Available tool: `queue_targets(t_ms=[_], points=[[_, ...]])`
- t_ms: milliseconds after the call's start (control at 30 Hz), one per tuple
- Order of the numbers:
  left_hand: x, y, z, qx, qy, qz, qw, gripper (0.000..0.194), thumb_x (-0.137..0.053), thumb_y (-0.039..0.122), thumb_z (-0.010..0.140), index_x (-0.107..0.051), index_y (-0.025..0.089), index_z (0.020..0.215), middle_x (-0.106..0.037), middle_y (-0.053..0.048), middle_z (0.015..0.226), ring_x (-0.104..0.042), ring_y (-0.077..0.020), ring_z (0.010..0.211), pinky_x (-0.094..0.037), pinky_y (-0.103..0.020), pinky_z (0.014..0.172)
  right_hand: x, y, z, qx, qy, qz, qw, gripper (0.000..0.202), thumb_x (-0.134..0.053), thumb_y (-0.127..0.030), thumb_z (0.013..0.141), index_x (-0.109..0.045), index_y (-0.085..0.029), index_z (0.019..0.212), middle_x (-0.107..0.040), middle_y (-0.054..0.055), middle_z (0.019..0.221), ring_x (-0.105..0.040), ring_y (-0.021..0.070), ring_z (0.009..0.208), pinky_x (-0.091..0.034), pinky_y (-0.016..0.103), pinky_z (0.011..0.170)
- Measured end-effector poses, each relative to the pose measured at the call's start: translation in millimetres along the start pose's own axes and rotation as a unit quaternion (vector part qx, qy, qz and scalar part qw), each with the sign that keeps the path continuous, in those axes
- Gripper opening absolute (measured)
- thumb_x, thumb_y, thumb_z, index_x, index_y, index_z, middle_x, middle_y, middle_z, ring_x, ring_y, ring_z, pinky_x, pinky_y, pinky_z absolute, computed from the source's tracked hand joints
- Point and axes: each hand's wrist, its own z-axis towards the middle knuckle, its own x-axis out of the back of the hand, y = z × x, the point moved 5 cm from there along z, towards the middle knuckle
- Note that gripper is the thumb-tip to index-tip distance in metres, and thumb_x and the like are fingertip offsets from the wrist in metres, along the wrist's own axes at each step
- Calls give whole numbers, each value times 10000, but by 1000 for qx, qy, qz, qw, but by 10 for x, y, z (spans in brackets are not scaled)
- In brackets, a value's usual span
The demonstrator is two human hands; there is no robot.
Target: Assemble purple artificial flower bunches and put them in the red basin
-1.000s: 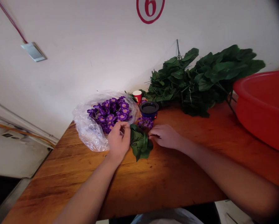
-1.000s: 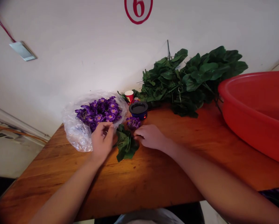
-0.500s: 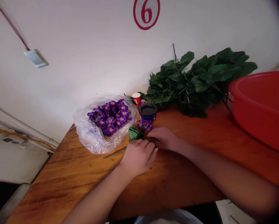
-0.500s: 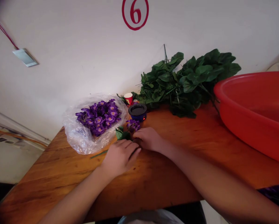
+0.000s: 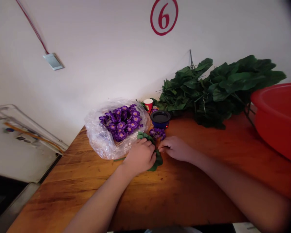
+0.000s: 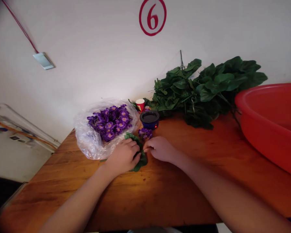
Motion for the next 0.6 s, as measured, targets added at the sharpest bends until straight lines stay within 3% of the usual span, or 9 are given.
queue_targets(t_ms=[167, 267, 400, 500, 600], points=[[-49, 58, -4, -24, -2, -9, 1000, 159, -500, 262, 879, -613, 164, 825, -638, -72, 813, -555, -232, 810, -429, -378, 741, -44, 20, 1, -4, -27, 66, 997, 230, -566, -79, 804, -737, -232, 815, -748, 1, 798, -671, 163, 739, -464, 267, 695], [-107, 38, 1, -7, 1, -29, 1000, 158, -480, 258, 894, -599, 165, 844, -633, -73, 827, -562, -231, 816, -441, -370, 751, -58, 44, 16, -19, -39, 82, 996, 224, -563, -82, 791, -738, -219, 818, -746, 5, 786, -665, 157, 720, -452, 254, 674], [-195, 28, 1, 17, -4, -39, 999, 112, -465, 167, 866, -573, 156, 892, -627, -98, 899, -572, -246, 862, -459, -372, 782, -33, 22, 33, -23, -50, 40, 998, 160, -572, -156, 831, -726, -198, 835, -734, 20, 794, -636, 157, 716, -419, 256, 667], [-264, 21, -1, 46, -8, -63, 997, 238, -490, 57, 755, -551, 140, 970, -632, -110, 924, -588, -253, 873, -469, -360, 770, 2, -26, 34, -13, -45, -15, 999, 173, -555, -238, 882, -701, -190, 803, -713, 36, 784, -606, 165, 717, -399, 270, 671], [-309, -17, -5, 73, 20, -111, 991, 262, -463, 66, 787, -534, 145, 1026, -644, -93, 875, -607, -240, 834, -473, -341, 743, 24, -67, 25, -3, -41, -56, 998, 228, -535, -295, 909, -677, -188, 766, -688, 43, 759, -591, 173, 721, -399, 281, 680]])
